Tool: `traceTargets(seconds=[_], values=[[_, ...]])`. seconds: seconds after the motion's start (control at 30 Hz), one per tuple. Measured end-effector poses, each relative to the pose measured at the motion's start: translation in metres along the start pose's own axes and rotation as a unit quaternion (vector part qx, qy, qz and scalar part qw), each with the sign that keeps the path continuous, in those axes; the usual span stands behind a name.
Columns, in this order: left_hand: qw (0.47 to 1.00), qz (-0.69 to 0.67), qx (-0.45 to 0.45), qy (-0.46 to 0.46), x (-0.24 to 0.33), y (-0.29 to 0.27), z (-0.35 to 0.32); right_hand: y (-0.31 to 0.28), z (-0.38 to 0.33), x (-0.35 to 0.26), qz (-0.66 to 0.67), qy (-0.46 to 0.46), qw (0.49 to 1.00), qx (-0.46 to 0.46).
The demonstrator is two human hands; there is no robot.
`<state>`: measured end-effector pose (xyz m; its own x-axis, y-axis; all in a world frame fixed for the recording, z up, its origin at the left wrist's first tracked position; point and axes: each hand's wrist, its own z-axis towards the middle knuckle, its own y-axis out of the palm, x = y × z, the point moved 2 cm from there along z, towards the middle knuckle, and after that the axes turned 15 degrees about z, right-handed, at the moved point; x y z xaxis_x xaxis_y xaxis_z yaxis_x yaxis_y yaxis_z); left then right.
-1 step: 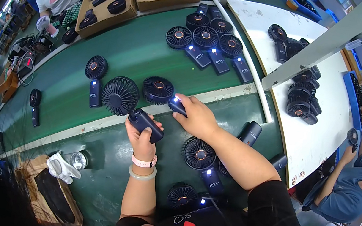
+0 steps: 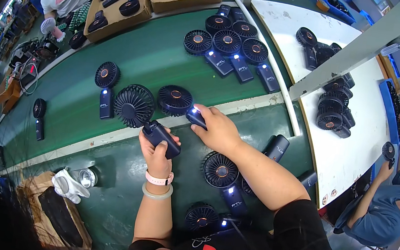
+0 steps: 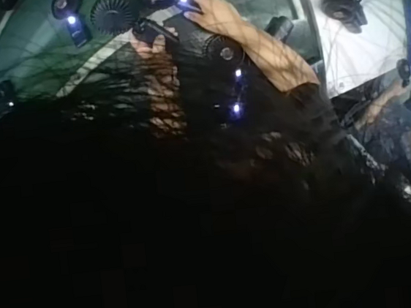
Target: The person picks up handheld fans from the conveyor belt, tests their operation, folds their heads by hand, and gathers them together.
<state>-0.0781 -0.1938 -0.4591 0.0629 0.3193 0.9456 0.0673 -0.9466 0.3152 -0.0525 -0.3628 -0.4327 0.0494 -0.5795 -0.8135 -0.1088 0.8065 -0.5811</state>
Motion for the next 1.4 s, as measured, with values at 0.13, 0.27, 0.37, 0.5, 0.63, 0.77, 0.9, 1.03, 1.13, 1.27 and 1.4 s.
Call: traceTargets(seconds=[0.13, 0.27, 0.37, 0.5, 0.63, 0.77, 0.9, 1.03, 1.13, 1.27, 1.4], values=[[0.999, 0.009, -0.018, -0.026, -0.003, -0.004, 0.005, 0.001, 0.005, 0.013, 0.244, 0.051, 0.968, -0.019], [0.985, -0.142, -0.073, -0.059, -0.009, -0.006, 0.007, -0.003, 0.008, 0.007, 0.731, 0.059, 0.66, -0.164], [0.972, -0.188, -0.127, -0.059, -0.006, -0.004, 0.009, -0.005, 0.007, 0.01, 0.775, 0.06, 0.603, -0.177], [0.981, -0.161, -0.1, -0.04, 0.0, 0.005, 0.005, -0.006, 0.005, 0.013, 0.813, 0.068, 0.546, -0.191], [0.98, 0.155, -0.122, -0.029, -0.014, -0.007, 0.002, -0.004, 0.004, 0.011, 0.816, 0.066, 0.54, -0.196], [0.997, 0.047, -0.068, -0.008, -0.02, 0.001, 0.0, -0.001, 0.004, 0.015, 0.798, 0.084, 0.566, -0.19], [0.994, -0.02, -0.109, -0.005, -0.01, 0.003, 0.0, -0.002, 0.005, 0.012, 0.777, 0.057, 0.593, -0.202], [0.993, -0.031, -0.112, 0.002, -0.006, 0.004, 0.002, -0.004, 0.007, 0.008, 0.777, 0.065, 0.595, -0.192], [0.993, -0.035, -0.109, -0.008, -0.006, 0.004, 0.003, -0.002, 0.007, 0.008, 0.773, 0.062, 0.601, -0.194], [0.993, -0.039, -0.11, -0.015, -0.01, 0.002, 0.001, -0.001, 0.006, 0.014, 0.76, 0.076, 0.619, -0.184], [0.994, -0.042, -0.104, -0.005, -0.008, 0.002, -0.002, -0.001, 0.006, 0.008, 0.762, 0.074, 0.619, -0.177]])
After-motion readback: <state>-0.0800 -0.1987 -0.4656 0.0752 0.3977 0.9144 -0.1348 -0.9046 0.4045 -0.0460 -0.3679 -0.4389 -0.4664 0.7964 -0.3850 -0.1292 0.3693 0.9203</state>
